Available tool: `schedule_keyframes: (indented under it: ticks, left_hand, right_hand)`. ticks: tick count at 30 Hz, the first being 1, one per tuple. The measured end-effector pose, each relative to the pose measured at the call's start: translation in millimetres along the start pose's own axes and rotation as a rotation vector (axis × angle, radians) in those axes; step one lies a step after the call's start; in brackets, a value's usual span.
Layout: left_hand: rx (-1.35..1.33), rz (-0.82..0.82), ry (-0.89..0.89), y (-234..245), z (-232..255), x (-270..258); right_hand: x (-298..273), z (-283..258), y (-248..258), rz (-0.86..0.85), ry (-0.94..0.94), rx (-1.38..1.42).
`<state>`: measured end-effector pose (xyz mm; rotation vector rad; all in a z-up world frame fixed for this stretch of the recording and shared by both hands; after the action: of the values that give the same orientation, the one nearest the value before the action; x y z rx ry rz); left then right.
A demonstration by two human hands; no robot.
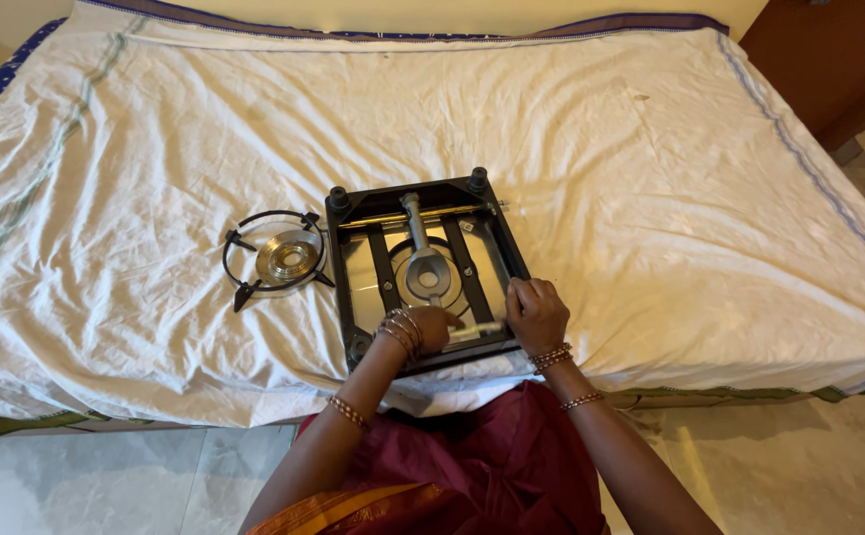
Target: The person scrubs the surface and burner area of a portable gas stove using a toothbrush. They repeatedly brush the metal top and around the burner, occasionally adjusting the stove's position on their lap.
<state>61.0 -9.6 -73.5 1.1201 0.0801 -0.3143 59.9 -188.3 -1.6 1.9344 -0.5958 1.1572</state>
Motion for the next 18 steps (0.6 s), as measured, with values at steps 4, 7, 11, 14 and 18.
schedule_keyframes:
  ticks: [4,7,11,14,18]
  left_hand:
    - [-0.136,0.162,0.211,17,-12,41]
    - [-0.123,0.336,0.222,22,0,85]
    - [-0.181,0.458,0.26,13,7,142]
    - [-0.017,0.392,0.184,-1,20,172]
    - [-0.125,0.364,0.239,-19,21,166]
  right_hand:
    - [3,-1,0,-0.003,-0.012,-0.003]
    - [3,-1,0,0.003,-0.016,0.022]
    - [3,0,1,0.005,-0.017,0.027]
    - [4,-1,1,0.008,-0.011,0.029]
    - [5,0,3,0.017,-0.018,0.039]
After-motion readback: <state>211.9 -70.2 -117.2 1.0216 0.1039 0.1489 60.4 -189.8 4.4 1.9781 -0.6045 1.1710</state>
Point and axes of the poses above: each hand's wrist, its own x-axis towards the middle knuckle, its own y-axis out of the back of the hand, z = x × y, the point moved 8 cm from there along x, towards the middle knuckle, and after that the axes turned 13 degrees about z, right-handed, at the moved point
